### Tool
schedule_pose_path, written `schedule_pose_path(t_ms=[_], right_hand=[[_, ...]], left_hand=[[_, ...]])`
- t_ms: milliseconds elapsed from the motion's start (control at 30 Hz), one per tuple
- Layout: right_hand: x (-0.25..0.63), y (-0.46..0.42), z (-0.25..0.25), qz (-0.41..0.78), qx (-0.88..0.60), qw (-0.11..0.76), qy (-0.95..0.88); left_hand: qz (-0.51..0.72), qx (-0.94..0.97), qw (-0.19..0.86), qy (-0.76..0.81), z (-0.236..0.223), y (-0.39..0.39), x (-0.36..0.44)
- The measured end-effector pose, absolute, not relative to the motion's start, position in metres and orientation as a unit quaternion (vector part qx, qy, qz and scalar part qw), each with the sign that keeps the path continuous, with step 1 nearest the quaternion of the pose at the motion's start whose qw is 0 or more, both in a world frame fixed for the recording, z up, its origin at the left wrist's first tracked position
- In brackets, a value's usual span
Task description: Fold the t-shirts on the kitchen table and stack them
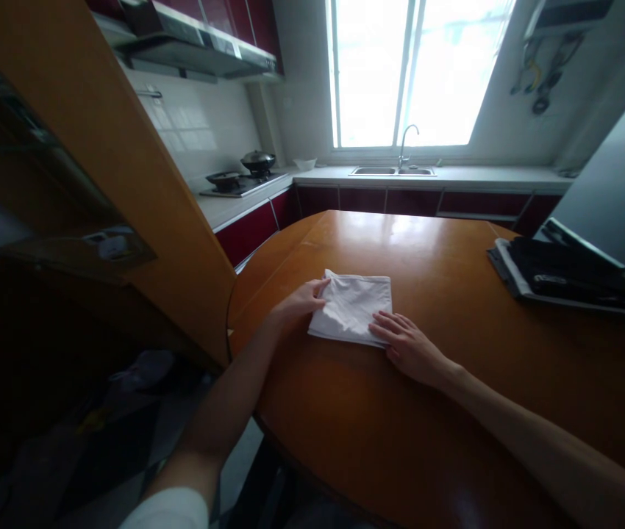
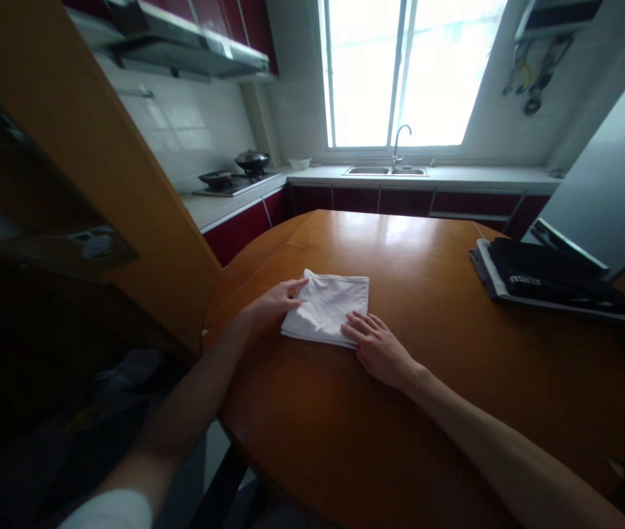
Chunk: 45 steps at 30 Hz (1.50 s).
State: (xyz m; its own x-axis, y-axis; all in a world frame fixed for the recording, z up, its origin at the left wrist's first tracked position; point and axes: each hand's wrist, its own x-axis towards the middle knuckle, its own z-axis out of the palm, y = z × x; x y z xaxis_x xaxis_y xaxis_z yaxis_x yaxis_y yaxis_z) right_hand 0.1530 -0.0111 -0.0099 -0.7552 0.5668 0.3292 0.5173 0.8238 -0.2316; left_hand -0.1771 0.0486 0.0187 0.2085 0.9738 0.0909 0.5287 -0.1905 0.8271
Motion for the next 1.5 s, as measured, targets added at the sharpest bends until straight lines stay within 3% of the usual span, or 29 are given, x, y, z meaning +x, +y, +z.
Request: schedule_pose_path(t_ms=[133,300,400,533,633,867,1067,1267,1400,1500], right_hand=[[0.153,-0.012,-0.008,0.061,-0.290,0.189,-0.936],[0.153,-0.014,-0.004,0.069,-0.286,0.173,-0.940],[0.153,-0.013,-0.004,0.083,-0.270,0.157,-0.946],[0.155,-0.015,-0.006,0.117,-0.238,0.134,-0.955],[0.158,-0.015,-0.005,0.134,-0.232,0.142,-0.953],[0.125,0.034,0.008,0.087,-0.441,0.252,-0.857],[0.084,0.093,-0.003,0.101,-0.504,0.166,-0.842],[0.125,0.130,-0.024,0.136,-0.536,0.112,-0.826],[0.139,0.126,-0.011,0.098,-0.577,0.210,-0.783],[0.127,0.091,-0.006,0.090,-0.455,0.258,-0.848]], left_hand=[[0.287,0.721,0.301,0.554,0.018,0.049,-0.181],[0.287,0.728,0.077,0.618,0.017,0.052,-0.169],[0.292,0.772,0.017,0.564,0.013,0.052,-0.151],[0.118,0.791,0.064,0.597,0.004,0.054,-0.140],[0.058,0.782,0.080,0.615,0.002,0.054,-0.142],[0.112,0.778,0.001,0.618,0.007,0.055,-0.126],[0.072,0.785,0.015,0.615,-0.008,0.059,-0.120],[0.080,0.783,0.043,0.616,-0.012,0.061,-0.124],[0.076,0.781,0.053,0.617,-0.009,0.061,-0.123],[0.078,0.779,0.061,0.619,-0.006,0.060,-0.122]])
